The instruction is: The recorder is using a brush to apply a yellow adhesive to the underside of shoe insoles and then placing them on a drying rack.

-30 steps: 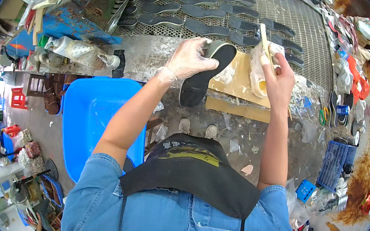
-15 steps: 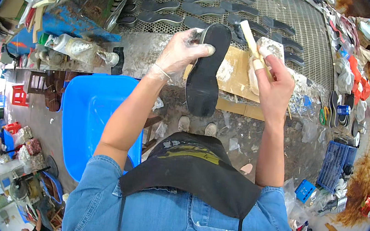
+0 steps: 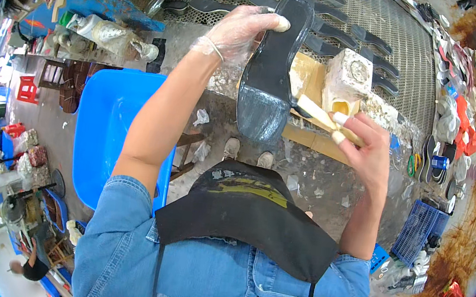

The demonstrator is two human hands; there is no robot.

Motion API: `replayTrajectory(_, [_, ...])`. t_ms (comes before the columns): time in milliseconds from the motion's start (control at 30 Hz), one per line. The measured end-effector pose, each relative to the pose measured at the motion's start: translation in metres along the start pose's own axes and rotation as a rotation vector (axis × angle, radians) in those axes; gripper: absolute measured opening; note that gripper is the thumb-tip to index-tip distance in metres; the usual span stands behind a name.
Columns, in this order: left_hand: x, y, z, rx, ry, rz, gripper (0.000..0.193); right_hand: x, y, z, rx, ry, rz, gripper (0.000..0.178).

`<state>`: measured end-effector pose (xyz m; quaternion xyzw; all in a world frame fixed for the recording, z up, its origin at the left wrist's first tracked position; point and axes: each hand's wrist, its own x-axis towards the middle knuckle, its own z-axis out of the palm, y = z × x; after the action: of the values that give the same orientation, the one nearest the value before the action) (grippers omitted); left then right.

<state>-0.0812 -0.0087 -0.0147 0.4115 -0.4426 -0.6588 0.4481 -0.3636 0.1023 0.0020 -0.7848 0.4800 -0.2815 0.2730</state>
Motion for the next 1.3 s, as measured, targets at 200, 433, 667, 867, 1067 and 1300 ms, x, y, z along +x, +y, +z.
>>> replayTrajectory(200, [0.020, -0.001, 0.005, 0.084, -0.038, -0.021, 0.027, 0.013, 0.017, -0.004, -0.054, 0.166, -0.085, 0.030])
replayTrajectory(433, [0.007, 0.004, 0.045, 0.408, 0.049, 0.389, 0.037, -0.021, 0.031, -0.067, 0.022, -0.129, -0.066, 0.024])
replayTrajectory(667, [-0.001, 0.001, 0.102, 1.054, 0.233, 1.075, 0.054, -0.024, 0.025, -0.076, -0.024, 0.511, 0.048, 0.025])
replayTrajectory(867, [0.029, 0.002, 0.111, 1.061, 0.204, 1.060, 0.058, -0.002, 0.028, -0.074, -0.105, 0.590, -0.022, 0.028])
replayTrajectory(1067, [0.079, 0.008, 0.104, 1.067, 0.153, 1.019, 0.052, 0.056, 0.050, -0.079, -0.325, 0.590, 0.024, 0.026])
replayTrajectory(1300, [0.218, 0.025, 0.073, 0.137, -0.150, -0.067, 0.030, 0.115, 0.142, -0.103, -0.068, 0.528, 0.420, 0.029])
